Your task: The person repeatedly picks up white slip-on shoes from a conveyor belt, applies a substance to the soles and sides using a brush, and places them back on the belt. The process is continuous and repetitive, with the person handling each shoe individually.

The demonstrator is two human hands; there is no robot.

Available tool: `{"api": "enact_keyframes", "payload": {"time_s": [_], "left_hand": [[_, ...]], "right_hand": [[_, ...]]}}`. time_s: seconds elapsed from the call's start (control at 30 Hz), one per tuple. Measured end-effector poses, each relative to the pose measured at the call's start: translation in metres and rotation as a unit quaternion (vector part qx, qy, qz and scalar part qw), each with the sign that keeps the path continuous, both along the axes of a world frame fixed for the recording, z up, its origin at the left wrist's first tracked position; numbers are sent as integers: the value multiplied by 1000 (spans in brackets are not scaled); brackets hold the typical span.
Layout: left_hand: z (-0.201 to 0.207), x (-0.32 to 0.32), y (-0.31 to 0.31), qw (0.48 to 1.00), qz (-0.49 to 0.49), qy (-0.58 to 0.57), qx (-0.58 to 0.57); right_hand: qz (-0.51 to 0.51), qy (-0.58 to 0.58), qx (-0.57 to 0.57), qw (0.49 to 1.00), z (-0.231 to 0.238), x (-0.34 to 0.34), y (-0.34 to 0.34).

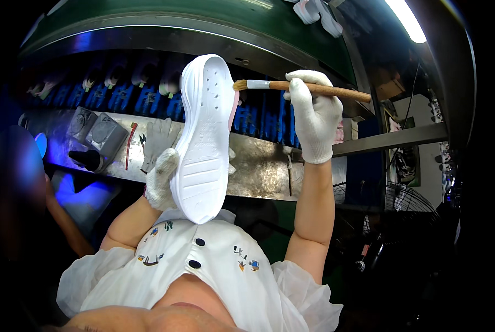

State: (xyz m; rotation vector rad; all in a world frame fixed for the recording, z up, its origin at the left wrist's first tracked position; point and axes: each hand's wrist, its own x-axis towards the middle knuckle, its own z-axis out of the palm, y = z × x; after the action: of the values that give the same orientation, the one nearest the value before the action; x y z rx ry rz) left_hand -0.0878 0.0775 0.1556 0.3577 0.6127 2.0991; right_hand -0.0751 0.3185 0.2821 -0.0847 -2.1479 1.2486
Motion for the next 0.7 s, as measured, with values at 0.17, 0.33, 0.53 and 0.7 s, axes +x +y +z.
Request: {"api": "enact_keyframes", "payload": {"time_s": [0.17, 0.33, 0.53, 0.7], "left_hand": [[1, 0, -3, 996, -29, -28, 79], [-3, -3, -9, 993, -20, -72, 90], [2, -13, -2, 990, 4, -86, 114], [0, -28, -3, 959, -44, -209, 188]], "right_hand": [[-4, 17, -20, 1000, -1, -8, 2], [26, 10, -44, 999, -6, 9, -6], [114, 10, -41, 993, -23, 27, -8], [72, 81, -126, 986, -28, 25, -7]]}}
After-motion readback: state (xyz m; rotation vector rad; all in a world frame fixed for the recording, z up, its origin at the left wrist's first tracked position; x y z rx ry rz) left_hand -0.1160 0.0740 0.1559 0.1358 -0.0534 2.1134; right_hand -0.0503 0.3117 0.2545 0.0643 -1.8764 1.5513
